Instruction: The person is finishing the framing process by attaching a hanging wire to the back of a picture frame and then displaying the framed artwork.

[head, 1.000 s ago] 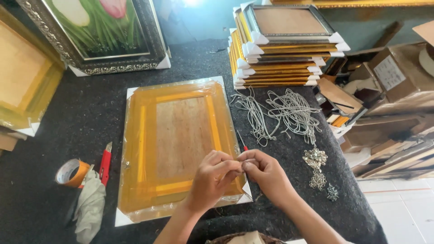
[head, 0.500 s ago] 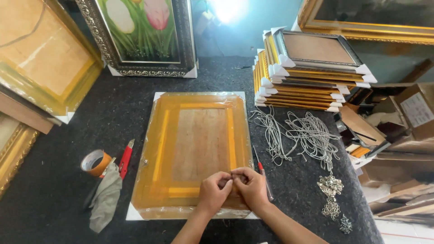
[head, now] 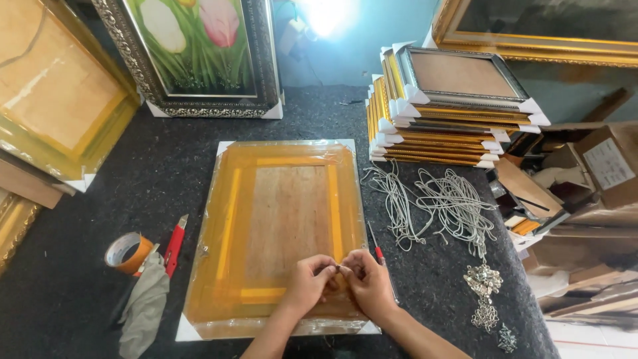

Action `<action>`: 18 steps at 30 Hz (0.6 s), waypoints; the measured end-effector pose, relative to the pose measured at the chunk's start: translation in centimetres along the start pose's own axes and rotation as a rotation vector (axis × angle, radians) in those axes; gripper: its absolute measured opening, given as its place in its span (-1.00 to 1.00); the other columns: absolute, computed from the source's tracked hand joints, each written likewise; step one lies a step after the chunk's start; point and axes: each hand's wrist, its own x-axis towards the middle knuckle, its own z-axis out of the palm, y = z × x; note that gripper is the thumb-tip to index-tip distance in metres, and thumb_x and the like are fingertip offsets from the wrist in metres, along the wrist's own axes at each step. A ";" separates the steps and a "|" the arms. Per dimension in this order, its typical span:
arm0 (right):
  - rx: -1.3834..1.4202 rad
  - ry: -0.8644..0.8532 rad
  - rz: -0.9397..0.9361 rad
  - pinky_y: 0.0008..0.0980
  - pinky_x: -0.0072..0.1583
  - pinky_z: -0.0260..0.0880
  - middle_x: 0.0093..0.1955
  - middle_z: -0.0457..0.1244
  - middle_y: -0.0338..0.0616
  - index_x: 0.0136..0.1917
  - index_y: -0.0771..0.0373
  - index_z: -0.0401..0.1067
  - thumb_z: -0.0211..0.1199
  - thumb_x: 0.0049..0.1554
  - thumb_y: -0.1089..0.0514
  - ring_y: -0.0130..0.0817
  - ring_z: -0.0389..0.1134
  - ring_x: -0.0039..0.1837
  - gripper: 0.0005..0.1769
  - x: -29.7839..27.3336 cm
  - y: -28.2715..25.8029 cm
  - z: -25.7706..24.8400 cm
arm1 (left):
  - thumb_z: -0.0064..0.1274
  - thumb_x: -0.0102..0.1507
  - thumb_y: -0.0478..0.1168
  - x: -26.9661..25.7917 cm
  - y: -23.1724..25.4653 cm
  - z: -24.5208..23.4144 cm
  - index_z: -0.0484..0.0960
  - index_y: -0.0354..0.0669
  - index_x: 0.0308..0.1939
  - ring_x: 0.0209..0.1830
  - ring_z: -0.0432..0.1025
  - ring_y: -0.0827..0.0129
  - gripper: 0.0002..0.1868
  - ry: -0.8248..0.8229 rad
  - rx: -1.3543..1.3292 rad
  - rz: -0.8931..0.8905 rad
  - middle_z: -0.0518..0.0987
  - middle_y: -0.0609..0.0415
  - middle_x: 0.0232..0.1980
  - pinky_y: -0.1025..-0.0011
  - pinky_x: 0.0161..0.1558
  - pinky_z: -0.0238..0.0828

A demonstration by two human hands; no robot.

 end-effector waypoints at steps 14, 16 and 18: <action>-0.097 0.031 0.026 -0.64 -0.34 0.18 -0.47 0.24 -0.40 -0.23 0.09 0.44 0.26 -0.11 0.21 -0.63 0.13 -0.44 -0.89 0.0 -0.2 0.3 | 0.02 0.14 -0.33 0.6 0.2 -0.6 0.54 -0.28 -0.47 -0.65 0.38 0.41 -0.90 0.018 -0.094 -0.102 0.51 0.00 -0.56 0.56 -0.66 0.38; -0.125 0.016 -0.021 -0.64 -0.36 0.15 -0.53 0.19 -0.41 -0.22 0.08 0.46 0.24 -0.11 0.22 -0.64 0.11 -0.47 -0.87 -0.3 0.1 0.6 | 0.02 0.14 -0.33 0.2 0.1 -0.8 0.53 -0.27 -0.47 -0.64 0.37 0.42 -0.90 0.013 -0.109 -0.126 0.48 0.02 -0.55 0.57 -0.63 0.40; -0.203 -0.012 -0.151 -0.57 -0.30 0.20 -0.36 0.28 -0.39 -0.14 0.04 0.45 0.22 -0.13 0.20 -0.57 0.14 -0.42 -0.77 -0.1 0.3 0.7 | 0.01 0.15 -0.30 0.3 0.2 -1.0 0.53 -0.24 -0.47 -0.66 0.35 0.46 -0.89 -0.020 -0.025 -0.099 0.48 0.06 -0.54 0.60 -0.62 0.40</action>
